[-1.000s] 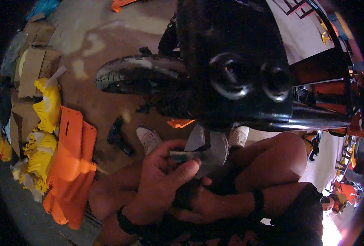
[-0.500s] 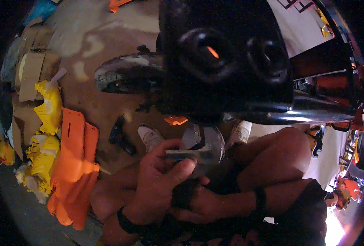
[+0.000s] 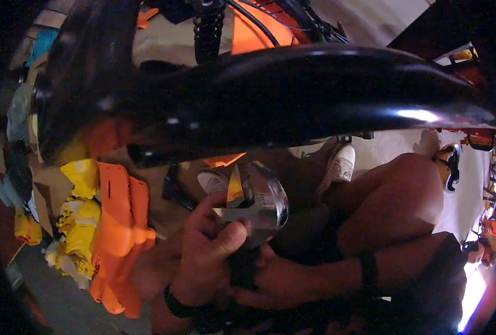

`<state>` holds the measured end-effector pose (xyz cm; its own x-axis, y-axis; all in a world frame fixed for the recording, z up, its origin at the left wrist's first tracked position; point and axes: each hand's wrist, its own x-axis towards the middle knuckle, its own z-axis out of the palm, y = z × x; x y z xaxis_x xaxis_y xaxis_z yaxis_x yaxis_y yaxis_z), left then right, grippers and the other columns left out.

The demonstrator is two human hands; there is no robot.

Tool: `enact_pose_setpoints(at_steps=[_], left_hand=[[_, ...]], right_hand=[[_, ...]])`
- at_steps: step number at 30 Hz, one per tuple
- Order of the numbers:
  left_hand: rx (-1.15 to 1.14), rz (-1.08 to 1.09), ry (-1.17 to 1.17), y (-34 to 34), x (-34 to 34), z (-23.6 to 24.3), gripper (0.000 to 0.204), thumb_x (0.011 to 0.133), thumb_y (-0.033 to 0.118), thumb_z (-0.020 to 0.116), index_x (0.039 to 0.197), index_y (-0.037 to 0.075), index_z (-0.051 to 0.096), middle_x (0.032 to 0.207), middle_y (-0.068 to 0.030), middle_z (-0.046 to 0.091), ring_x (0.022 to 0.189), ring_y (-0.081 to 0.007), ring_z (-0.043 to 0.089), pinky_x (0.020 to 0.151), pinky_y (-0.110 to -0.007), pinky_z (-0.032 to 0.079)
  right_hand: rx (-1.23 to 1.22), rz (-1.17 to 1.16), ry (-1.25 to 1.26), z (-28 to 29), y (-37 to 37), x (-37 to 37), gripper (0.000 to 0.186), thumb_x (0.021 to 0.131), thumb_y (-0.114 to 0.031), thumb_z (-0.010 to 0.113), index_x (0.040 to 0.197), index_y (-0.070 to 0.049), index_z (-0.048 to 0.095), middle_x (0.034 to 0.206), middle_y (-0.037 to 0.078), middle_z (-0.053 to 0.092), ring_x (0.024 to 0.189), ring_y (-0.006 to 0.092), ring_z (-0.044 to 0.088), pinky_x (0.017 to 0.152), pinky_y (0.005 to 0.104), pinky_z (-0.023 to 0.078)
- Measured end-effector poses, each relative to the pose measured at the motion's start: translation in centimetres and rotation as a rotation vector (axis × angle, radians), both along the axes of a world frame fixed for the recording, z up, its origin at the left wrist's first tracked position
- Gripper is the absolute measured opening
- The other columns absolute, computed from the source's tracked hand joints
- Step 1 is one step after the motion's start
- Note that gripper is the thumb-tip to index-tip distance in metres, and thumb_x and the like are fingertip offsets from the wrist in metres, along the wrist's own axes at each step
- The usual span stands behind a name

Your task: Using an adjustable wrench and socket wrench to adjust or disassemble parts of a motorcycle frame near the rear wheel.

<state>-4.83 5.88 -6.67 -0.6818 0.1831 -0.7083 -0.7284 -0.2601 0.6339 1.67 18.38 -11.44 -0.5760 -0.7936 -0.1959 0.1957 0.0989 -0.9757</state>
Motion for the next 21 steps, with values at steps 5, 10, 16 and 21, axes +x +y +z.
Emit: enact_pose_setpoints(at_steps=[5, 10, 16, 21], left_hand=[[0.042, -0.043, 0.057, 0.6, 0.1, -0.4, 0.057, 0.077, 0.023, 0.070, 0.123, 0.005, 0.040, 0.098, -0.0145, 0.058, 0.069, -0.0229, 0.062, 0.049, -0.031, 0.055], [-0.009, -0.098, 0.010, -0.1, 1.2, -0.3, 0.066, 0.069, 0.024, 0.077, 0.120, -0.001, 0.043, 0.096, -0.0088, 0.061, 0.083, -0.0163, 0.061, 0.075, -0.029, 0.049], [0.003, -0.073, 0.161, -0.1, 2.3, 0.9, 0.067, 0.066, 0.024, 0.079, 0.118, -0.002, 0.046, 0.098, -0.0077, 0.061, 0.085, -0.0186, 0.061, 0.076, -0.032, 0.049], [0.302, -0.059, 0.233, -2.1, 2.5, -0.3, 0.068, 0.071, 0.023, 0.075, 0.123, -0.002, 0.037, 0.104, -0.0144, 0.060, 0.092, -0.0257, 0.061, 0.083, -0.039, 0.049]], right_hand=[[-0.061, -0.016, 0.090, 0.1, 0.6, -0.1, 0.043, 0.089, -0.033, 0.048, 0.109, 0.006, 0.047, 0.088, 0.025, 0.057, 0.088, 0.0424, 0.052, 0.081, 0.0498, 0.041], [-0.209, -0.125, 0.010, -0.1, 1.1, 0.7, 0.036, 0.089, -0.029, 0.048, 0.100, 0.005, 0.050, 0.077, 0.025, 0.059, 0.073, 0.0426, 0.060, 0.072, 0.0486, 0.050], [-0.280, -0.126, 0.167, 1.3, 2.7, 0.2, 0.030, 0.087, -0.025, 0.049, 0.104, -0.001, 0.050, 0.079, 0.024, 0.059, 0.074, 0.0419, 0.060, 0.070, 0.0478, 0.051], [-0.021, 0.232, 0.234, 4.3, 4.1, -2.0, 0.028, 0.084, -0.023, 0.053, 0.104, -0.004, 0.052, 0.083, 0.021, 0.059, 0.077, 0.0407, 0.060, 0.071, 0.0481, 0.050]])
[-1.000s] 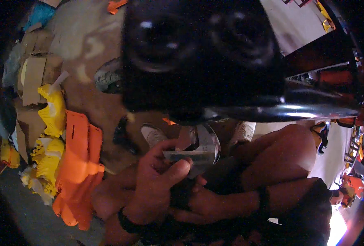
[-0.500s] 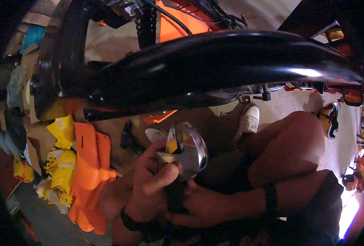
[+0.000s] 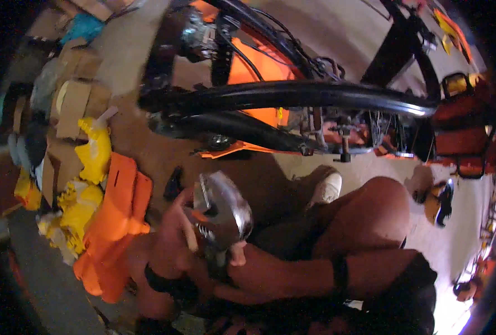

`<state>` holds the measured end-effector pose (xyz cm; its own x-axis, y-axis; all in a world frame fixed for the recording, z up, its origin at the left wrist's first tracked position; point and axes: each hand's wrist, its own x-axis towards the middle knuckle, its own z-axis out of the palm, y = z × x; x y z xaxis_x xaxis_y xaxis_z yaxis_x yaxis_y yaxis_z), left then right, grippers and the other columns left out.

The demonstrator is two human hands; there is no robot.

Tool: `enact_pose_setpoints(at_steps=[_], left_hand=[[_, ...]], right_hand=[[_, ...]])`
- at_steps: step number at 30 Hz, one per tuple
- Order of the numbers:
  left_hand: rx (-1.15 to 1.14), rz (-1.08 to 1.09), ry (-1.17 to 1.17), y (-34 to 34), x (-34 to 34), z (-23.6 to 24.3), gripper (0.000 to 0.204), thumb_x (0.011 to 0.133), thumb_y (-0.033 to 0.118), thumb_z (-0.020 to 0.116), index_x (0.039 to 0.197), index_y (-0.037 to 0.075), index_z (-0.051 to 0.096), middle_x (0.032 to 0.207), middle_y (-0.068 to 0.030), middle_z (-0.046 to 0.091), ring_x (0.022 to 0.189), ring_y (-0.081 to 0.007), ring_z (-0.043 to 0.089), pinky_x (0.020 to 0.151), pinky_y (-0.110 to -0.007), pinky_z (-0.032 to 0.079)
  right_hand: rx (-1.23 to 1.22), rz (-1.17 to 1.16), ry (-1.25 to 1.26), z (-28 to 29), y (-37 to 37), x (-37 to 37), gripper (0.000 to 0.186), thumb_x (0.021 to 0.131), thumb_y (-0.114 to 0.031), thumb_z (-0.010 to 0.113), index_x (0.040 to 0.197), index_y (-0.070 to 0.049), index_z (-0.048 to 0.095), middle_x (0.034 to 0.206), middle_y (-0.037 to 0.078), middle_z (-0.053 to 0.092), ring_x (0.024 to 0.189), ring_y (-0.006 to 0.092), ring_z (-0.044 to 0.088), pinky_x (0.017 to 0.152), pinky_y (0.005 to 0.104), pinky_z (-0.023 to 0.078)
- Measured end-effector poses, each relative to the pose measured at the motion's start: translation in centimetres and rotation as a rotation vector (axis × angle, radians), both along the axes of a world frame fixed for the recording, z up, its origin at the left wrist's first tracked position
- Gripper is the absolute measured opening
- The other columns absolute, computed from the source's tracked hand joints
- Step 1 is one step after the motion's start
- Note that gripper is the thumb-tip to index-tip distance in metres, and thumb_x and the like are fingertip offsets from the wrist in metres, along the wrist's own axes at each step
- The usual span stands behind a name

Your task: Using an adjustable wrench and socket wrench to adjust or disassemble parts of a motorcycle frame near the rear wheel.

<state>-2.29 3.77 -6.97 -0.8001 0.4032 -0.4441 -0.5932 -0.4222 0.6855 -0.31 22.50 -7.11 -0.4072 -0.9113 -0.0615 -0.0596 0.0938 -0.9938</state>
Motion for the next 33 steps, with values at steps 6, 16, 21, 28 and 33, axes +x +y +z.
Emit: enact_pose_setpoints(at_steps=[6, 16, 21, 28, 33], left_hand=[[-0.430, -0.174, 0.219, 3.0, 0.2, 4.0, 0.065, 0.080, 0.009, 0.063, 0.132, 0.001, 0.025, 0.106, -0.0158, 0.060, 0.098, -0.0259, 0.061, 0.089, -0.038, 0.047], [-0.611, 0.254, -0.128, 1.9, 7.0, 6.4, 0.031, 0.091, 0.026, 0.055, 0.115, 0.006, 0.051, 0.097, -0.0056, 0.063, 0.088, -0.0134, 0.059, 0.075, -0.030, 0.048], [-0.530, 0.369, -0.216, 0.7, 7.9, 3.2, 0.027, 0.090, 0.034, 0.056, 0.103, 0.009, 0.055, 0.092, -0.0025, 0.061, 0.084, -0.0138, 0.058, 0.070, -0.028, 0.047], [-0.612, 0.178, -0.399, 2.3, 4.5, -0.8, 0.028, 0.088, 0.034, 0.058, 0.088, 0.006, 0.059, 0.077, -0.0069, 0.061, 0.070, -0.0195, 0.059, 0.060, -0.034, 0.046], [-0.417, 0.225, -0.426, 0.1, 3.0, -7.9, 0.013, 0.085, 0.017, 0.056, 0.087, 0.005, 0.058, 0.075, -0.0100, 0.060, 0.067, -0.0213, 0.059, 0.056, -0.037, 0.046]], right_hand=[[-0.419, -0.269, -0.057, -0.2, 0.6, 1.5, 0.028, 0.074, -0.016, 0.060, 0.097, 0.000, 0.055, 0.087, 0.017, 0.060, 0.083, 0.0340, 0.061, 0.074, 0.0416, 0.048], [-0.045, 0.030, -0.455, 1.0, 0.4, 2.8, 0.031, 0.080, -0.004, 0.050, 0.110, 0.000, 0.044, 0.092, 0.013, 0.061, 0.071, 0.0208, 0.063, 0.063, 0.0334, 0.050], [0.086, 0.009, -0.422, -1.0, -0.6, 3.3, 0.031, 0.082, -0.004, 0.049, 0.111, 0.001, 0.041, 0.086, 0.012, 0.062, 0.067, 0.0182, 0.063, 0.059, 0.0315, 0.049], [0.444, -0.034, -0.249, -2.8, -1.6, 1.7, 0.050, 0.081, -0.016, 0.054, 0.124, 0.001, 0.037, 0.089, 0.016, 0.063, 0.076, 0.0267, 0.063, 0.067, 0.0386, 0.050], [0.584, -0.151, -0.157, -3.6, -2.9, 0.0, 0.065, 0.076, -0.024, 0.060, 0.131, 0.000, 0.037, 0.102, 0.021, 0.062, 0.090, 0.0342, 0.061, 0.081, 0.0409, 0.048]])
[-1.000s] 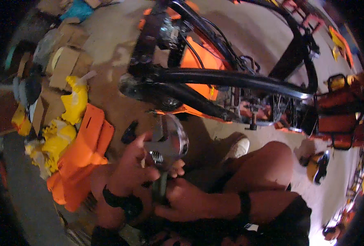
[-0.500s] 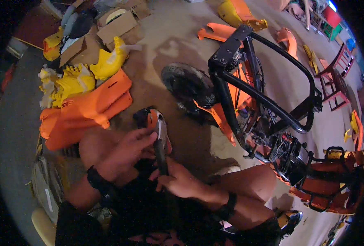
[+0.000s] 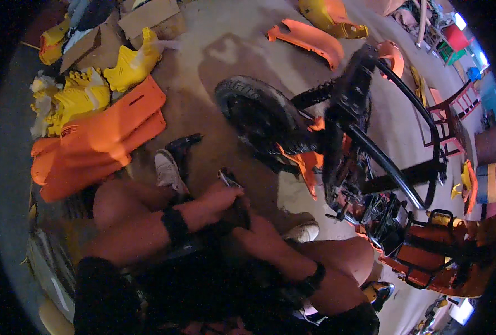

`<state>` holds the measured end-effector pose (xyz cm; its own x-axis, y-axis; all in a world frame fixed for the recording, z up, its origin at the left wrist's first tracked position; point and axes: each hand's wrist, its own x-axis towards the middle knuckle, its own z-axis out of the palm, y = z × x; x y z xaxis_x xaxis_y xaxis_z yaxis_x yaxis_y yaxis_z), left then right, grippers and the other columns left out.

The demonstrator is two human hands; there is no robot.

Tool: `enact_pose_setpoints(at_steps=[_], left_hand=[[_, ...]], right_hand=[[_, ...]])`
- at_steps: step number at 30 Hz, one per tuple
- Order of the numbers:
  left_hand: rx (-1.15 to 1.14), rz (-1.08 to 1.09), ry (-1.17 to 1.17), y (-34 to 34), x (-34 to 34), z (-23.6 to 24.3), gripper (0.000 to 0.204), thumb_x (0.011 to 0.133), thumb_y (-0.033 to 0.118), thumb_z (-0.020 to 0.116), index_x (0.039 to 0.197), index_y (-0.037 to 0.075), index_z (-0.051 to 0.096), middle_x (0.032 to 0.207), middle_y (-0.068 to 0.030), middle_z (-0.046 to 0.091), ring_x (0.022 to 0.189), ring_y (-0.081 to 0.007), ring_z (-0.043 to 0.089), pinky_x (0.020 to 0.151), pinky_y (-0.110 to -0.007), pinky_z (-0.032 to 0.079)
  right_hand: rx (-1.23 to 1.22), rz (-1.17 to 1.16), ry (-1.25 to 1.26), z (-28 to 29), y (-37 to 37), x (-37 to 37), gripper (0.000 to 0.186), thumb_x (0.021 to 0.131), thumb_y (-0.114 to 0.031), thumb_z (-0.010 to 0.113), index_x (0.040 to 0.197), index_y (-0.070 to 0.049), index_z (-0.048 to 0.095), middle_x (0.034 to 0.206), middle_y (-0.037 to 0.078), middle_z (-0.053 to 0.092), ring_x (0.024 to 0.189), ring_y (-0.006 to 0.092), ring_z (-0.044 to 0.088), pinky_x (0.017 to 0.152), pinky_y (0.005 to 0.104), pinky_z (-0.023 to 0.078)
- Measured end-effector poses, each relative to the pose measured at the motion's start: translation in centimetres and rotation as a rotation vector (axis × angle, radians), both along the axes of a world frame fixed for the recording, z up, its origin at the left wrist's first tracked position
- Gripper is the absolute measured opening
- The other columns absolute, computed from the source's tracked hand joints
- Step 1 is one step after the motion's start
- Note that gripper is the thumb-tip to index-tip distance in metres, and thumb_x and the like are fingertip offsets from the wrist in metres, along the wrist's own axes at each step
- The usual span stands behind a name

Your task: Using an adjustable wrench and socket wrench to adjust or disassemble parts of a motorcycle frame near the rear wheel.

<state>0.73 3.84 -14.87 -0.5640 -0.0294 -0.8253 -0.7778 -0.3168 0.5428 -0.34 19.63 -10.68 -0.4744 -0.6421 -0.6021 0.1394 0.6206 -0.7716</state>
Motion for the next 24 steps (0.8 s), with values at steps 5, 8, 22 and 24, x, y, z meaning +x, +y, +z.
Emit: enact_pose_setpoints(at_steps=[5, 8, 22, 24], left_hand=[[0.007, 0.052, 0.027, -2.0, -2.8, -4.3, 0.018, 0.085, 0.010, 0.051, 0.101, 0.002, 0.054, 0.082, -0.0101, 0.061, 0.069, -0.0231, 0.060, 0.060, -0.039, 0.048], [-0.186, -0.061, 0.075, -4.3, -4.1, -6.0, 0.019, 0.086, 0.013, 0.053, 0.102, 0.002, 0.055, 0.082, -0.0095, 0.061, 0.068, -0.0225, 0.059, 0.060, -0.038, 0.048], [-0.528, -0.114, -0.062, -7.3, -8.6, -14.4, 0.036, 0.081, 0.030, 0.064, 0.088, -0.005, 0.064, 0.081, -0.0131, 0.066, 0.069, -0.0207, 0.062, 0.061, -0.035, 0.049], [-0.499, -0.054, -0.117, -7.1, -9.1, -14.0, 0.037, 0.079, 0.031, 0.066, 0.087, -0.005, 0.064, 0.079, -0.0128, 0.066, 0.067, -0.0217, 0.062, 0.060, -0.035, 0.049]], right_hand=[[-0.025, -0.095, 0.065, -3.1, -2.3, -2.5, 0.070, 0.077, -0.027, 0.061, 0.135, -0.003, 0.031, 0.107, 0.023, 0.060, 0.100, 0.0381, 0.058, 0.087, 0.0420, 0.046], [-0.077, -0.134, 0.032, -3.6, -4.6, -4.2, 0.070, 0.078, -0.029, 0.061, 0.137, -0.005, 0.029, 0.112, 0.024, 0.057, 0.104, 0.0397, 0.055, 0.089, 0.0429, 0.045], [-0.157, -0.512, -0.003, -7.5, -9.6, -7.2, 0.066, 0.073, -0.024, 0.065, 0.129, -0.002, 0.039, 0.112, 0.018, 0.059, 0.106, 0.0288, 0.056, 0.090, 0.0359, 0.043], [-0.177, -0.513, -0.068, -7.6, -9.3, -8.0, 0.062, 0.073, -0.022, 0.064, 0.128, -0.002, 0.042, 0.112, 0.016, 0.059, 0.105, 0.0265, 0.056, 0.090, 0.0350, 0.043]])
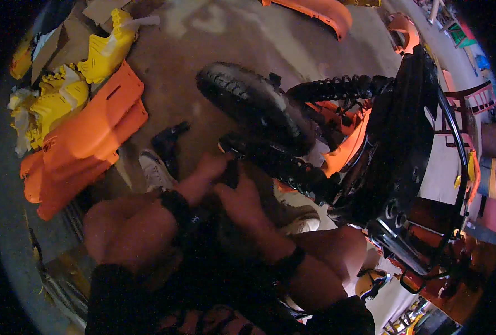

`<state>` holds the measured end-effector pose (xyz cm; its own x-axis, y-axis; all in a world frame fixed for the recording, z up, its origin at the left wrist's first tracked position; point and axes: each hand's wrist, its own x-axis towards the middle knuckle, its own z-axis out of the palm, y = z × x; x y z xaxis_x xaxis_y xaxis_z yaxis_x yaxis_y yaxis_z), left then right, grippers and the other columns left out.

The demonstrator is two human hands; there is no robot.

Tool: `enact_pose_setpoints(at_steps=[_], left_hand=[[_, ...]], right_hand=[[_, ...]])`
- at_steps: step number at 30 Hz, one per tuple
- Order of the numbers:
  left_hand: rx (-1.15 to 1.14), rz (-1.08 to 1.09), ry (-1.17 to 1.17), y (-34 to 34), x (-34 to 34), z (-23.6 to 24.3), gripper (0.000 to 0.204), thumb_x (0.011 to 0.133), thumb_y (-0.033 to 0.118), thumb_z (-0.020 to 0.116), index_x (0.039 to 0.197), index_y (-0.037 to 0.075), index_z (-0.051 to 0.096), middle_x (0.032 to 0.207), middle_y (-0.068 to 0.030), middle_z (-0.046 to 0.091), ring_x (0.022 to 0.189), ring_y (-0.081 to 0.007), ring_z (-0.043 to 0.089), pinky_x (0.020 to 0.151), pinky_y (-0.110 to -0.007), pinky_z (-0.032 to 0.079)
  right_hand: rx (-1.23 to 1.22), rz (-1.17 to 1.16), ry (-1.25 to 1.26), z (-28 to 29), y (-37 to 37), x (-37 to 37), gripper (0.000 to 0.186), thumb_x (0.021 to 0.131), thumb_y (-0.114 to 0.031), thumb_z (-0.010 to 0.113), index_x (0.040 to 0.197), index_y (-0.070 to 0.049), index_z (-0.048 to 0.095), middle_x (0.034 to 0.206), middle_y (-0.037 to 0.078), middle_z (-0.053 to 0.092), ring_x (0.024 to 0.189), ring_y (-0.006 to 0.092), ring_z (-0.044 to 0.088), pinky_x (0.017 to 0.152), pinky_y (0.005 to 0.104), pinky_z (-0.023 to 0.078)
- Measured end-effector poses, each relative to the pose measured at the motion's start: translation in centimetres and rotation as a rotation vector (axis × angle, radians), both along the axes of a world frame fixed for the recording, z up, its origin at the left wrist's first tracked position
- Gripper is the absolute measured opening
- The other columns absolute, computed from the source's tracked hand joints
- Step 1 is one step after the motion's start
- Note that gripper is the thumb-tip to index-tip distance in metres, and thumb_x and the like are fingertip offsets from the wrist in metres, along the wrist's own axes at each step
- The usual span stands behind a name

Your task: Using an adjustable wrench and socket wrench to adjust or disassemble parts of a motorcycle frame near the rear wheel.

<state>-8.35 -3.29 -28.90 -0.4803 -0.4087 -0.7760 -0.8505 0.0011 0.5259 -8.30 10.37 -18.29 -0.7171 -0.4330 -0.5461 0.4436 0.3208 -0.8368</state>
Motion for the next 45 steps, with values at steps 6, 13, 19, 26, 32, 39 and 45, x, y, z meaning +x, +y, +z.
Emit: enact_pose_setpoints(at_steps=[6, 13, 19, 26, 32, 39, 45], left_hand=[[0.072, -0.018, 0.045, 2.0, -2.8, 3.3, 0.035, 0.081, 0.026, 0.065, 0.096, -0.005, 0.061, 0.087, -0.0126, 0.066, 0.071, -0.0227, 0.062, 0.062, -0.037, 0.050], [0.419, 0.251, 0.144, 1.8, -2.2, 0.2, 0.029, 0.085, 0.021, 0.061, 0.101, -0.003, 0.058, 0.086, -0.0105, 0.064, 0.070, -0.0225, 0.061, 0.062, -0.038, 0.050], [0.449, 0.204, 0.044, 2.1, -3.5, 3.4, 0.023, 0.089, 0.023, 0.055, 0.103, 0.005, 0.058, 0.090, -0.0085, 0.064, 0.073, -0.0206, 0.060, 0.063, -0.034, 0.051], [0.362, 0.223, -0.025, 2.1, -3.5, 1.7, 0.026, 0.087, 0.024, 0.060, 0.099, 0.001, 0.059, 0.087, -0.0085, 0.064, 0.070, -0.0199, 0.060, 0.062, -0.035, 0.049], [0.563, 0.233, 0.065, 2.2, -3.2, 2.8, 0.030, 0.088, 0.029, 0.059, 0.104, 0.004, 0.059, 0.093, -0.0055, 0.063, 0.078, -0.0175, 0.058, 0.069, -0.033, 0.048], [0.699, 0.071, 0.177, 3.7, -3.9, 7.9, 0.037, 0.091, 0.034, 0.053, 0.110, 0.004, 0.059, 0.098, -0.0058, 0.063, 0.085, -0.0162, 0.058, 0.073, -0.030, 0.047], [0.240, -0.291, 0.091, 0.6, -3.1, 2.1, 0.037, 0.092, 0.034, 0.049, 0.108, 0.002, 0.060, 0.102, -0.0081, 0.063, 0.089, -0.0167, 0.058, 0.077, -0.031, 0.046]], right_hand=[[-0.181, -0.187, -0.103, -2.3, 0.8, -1.2, 0.054, 0.073, -0.012, 0.058, 0.125, -0.005, 0.046, 0.109, 0.008, 0.057, 0.100, 0.0216, 0.054, 0.087, 0.0310, 0.042], [-0.257, -0.253, -0.348, -7.1, 1.1, -0.2, 0.057, 0.065, -0.005, 0.056, 0.121, -0.008, 0.048, 0.091, 0.008, 0.058, 0.066, 0.0193, 0.057, 0.052, 0.0311, 0.047], [-0.142, -0.243, -0.177, -12.1, 0.2, 2.1, 0.061, 0.063, -0.002, 0.056, 0.122, -0.008, 0.046, 0.088, 0.008, 0.058, 0.055, 0.0213, 0.056, 0.041, 0.0325, 0.046], [-0.199, -0.296, -0.184, -10.4, 0.3, 1.6, 0.057, 0.064, -0.005, 0.057, 0.120, -0.008, 0.048, 0.089, 0.008, 0.059, 0.059, 0.0213, 0.056, 0.047, 0.0329, 0.046], [-0.297, -0.273, -0.223, -6.5, 2.2, 0.0, 0.049, 0.067, -0.009, 0.058, 0.116, -0.008, 0.050, 0.089, 0.008, 0.059, 0.062, 0.0213, 0.057, 0.052, 0.0335, 0.047], [-0.437, -0.115, -0.189, 1.2, 5.3, -1.9, 0.042, 0.070, -0.014, 0.059, 0.110, -0.008, 0.053, 0.088, 0.009, 0.061, 0.067, 0.0213, 0.058, 0.058, 0.0342, 0.048], [-0.481, -0.117, -0.148, 4.7, 6.8, -2.5, 0.035, 0.073, -0.019, 0.061, 0.106, -0.008, 0.056, 0.088, 0.009, 0.061, 0.070, 0.0213, 0.059, 0.063, 0.0347, 0.048]])
